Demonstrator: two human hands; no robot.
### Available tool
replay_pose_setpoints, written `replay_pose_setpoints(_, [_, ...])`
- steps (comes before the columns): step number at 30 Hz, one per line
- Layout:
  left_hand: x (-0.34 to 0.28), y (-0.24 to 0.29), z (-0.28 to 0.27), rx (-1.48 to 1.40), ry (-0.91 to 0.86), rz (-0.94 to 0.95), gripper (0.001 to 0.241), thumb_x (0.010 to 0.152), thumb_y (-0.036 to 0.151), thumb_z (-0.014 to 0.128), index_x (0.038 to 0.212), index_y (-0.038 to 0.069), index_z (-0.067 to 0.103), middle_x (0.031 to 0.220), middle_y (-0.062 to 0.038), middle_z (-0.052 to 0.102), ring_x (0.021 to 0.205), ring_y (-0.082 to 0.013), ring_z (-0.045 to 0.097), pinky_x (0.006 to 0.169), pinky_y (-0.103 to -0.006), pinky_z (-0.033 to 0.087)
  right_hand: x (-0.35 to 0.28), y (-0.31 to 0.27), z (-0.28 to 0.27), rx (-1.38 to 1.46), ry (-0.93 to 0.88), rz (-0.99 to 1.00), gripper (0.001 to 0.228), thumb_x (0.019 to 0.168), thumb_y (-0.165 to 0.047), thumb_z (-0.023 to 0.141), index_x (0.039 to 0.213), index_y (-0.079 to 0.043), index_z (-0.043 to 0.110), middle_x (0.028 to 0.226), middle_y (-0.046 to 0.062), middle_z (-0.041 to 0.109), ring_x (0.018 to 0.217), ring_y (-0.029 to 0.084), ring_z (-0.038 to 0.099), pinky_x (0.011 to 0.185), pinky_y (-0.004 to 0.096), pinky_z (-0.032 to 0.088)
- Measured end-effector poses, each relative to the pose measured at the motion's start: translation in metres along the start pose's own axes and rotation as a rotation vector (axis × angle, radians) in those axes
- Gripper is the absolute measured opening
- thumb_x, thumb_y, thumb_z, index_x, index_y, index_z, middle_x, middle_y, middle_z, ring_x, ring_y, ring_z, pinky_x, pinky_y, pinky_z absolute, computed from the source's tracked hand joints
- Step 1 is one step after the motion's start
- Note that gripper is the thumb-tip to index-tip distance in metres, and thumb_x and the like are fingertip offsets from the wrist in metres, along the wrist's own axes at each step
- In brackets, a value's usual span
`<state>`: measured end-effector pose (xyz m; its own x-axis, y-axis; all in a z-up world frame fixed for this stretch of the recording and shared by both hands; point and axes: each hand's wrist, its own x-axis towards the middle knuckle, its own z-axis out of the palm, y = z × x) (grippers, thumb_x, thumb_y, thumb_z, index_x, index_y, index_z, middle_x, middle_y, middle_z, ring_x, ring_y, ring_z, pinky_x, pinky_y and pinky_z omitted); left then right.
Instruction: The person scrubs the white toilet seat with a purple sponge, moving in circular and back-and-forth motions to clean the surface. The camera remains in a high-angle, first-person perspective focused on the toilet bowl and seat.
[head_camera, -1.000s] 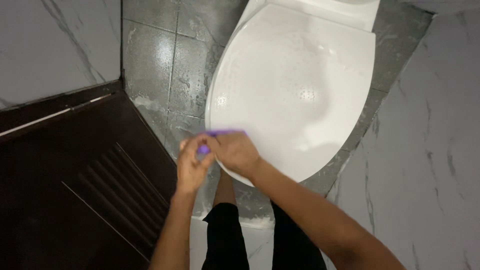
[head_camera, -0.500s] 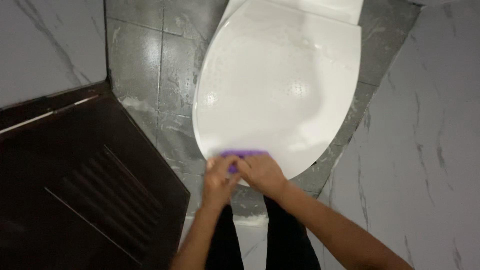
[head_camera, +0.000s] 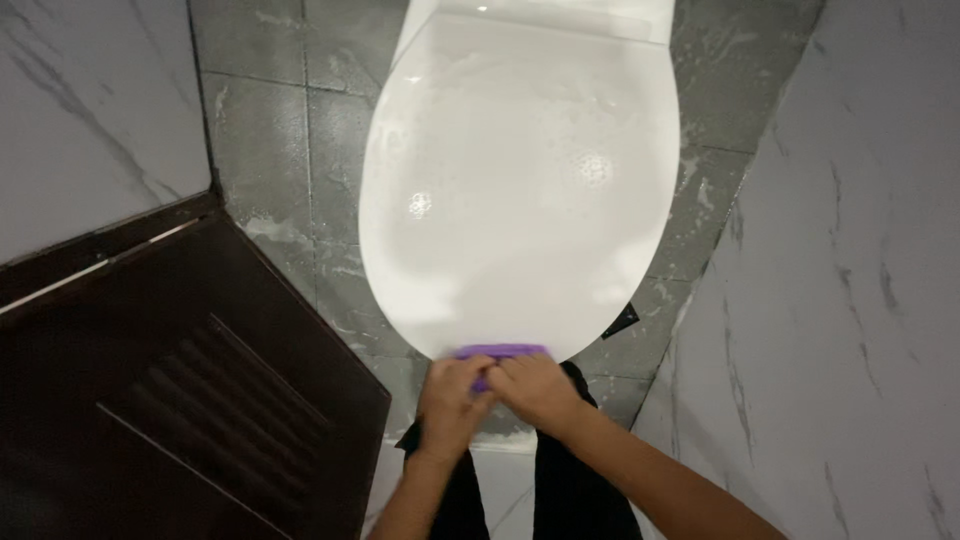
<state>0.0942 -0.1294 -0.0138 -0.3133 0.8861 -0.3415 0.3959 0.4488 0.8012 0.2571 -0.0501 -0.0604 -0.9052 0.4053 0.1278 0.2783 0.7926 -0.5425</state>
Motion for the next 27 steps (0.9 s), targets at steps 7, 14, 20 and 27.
replay_pose_setpoints(7, [0.112, 0.071, 0.025, 0.046, -0.238, 0.169, 0.050, 0.082, 0.021, 0.079, 0.129, 0.012, 0.063, 0.115, -0.011, 0.071, 0.114, -0.0329, 0.062, 0.108, -0.0497, 0.035, 0.017, 0.082, -0.063, -0.132, -0.026, 0.198, 0.018, 0.093, -0.021, 0.063, 0.086, -0.005, 0.059, 0.068, 0.011, 0.049, 0.058, 0.034, 0.053, 0.054, 0.047, 0.041])
replay_pose_setpoints(14, [0.215, 0.132, -0.010, 0.337, -0.348, 0.226, 0.059, 0.077, 0.015, 0.081, 0.131, 0.012, 0.059, 0.106, -0.013, 0.074, 0.107, -0.0321, 0.065, 0.098, -0.0413, 0.047, 0.097, 0.143, -0.111, -0.148, 0.058, 0.308, 0.029, 0.085, -0.035, 0.075, 0.084, -0.014, 0.055, 0.072, 0.001, 0.056, 0.065, 0.027, 0.063, 0.059, 0.040, 0.050])
replay_pose_setpoints(20, [0.167, 0.163, -0.001, 0.850, -0.135, 0.332, 0.051, 0.073, 0.007, 0.077, 0.122, 0.008, 0.064, 0.085, -0.013, 0.071, 0.085, -0.0331, 0.065, 0.063, -0.0414, 0.054, 0.077, 0.127, -0.099, 0.052, -0.069, 0.261, 0.021, 0.096, -0.030, 0.063, 0.094, -0.010, 0.058, 0.080, 0.005, 0.055, 0.078, 0.031, 0.062, 0.068, 0.043, 0.052])
replay_pose_setpoints(27, [0.186, 0.149, -0.001, 0.487, -0.597, -0.376, 0.047, 0.094, 0.020, 0.061, 0.137, 0.024, 0.043, 0.115, -0.017, 0.065, 0.096, -0.0484, 0.070, 0.079, -0.0579, 0.058, 0.067, 0.139, -0.078, 0.024, -0.110, 0.230, 0.017, 0.100, -0.027, 0.060, 0.091, -0.012, 0.057, 0.080, 0.003, 0.051, 0.080, 0.027, 0.060, 0.070, 0.038, 0.050])
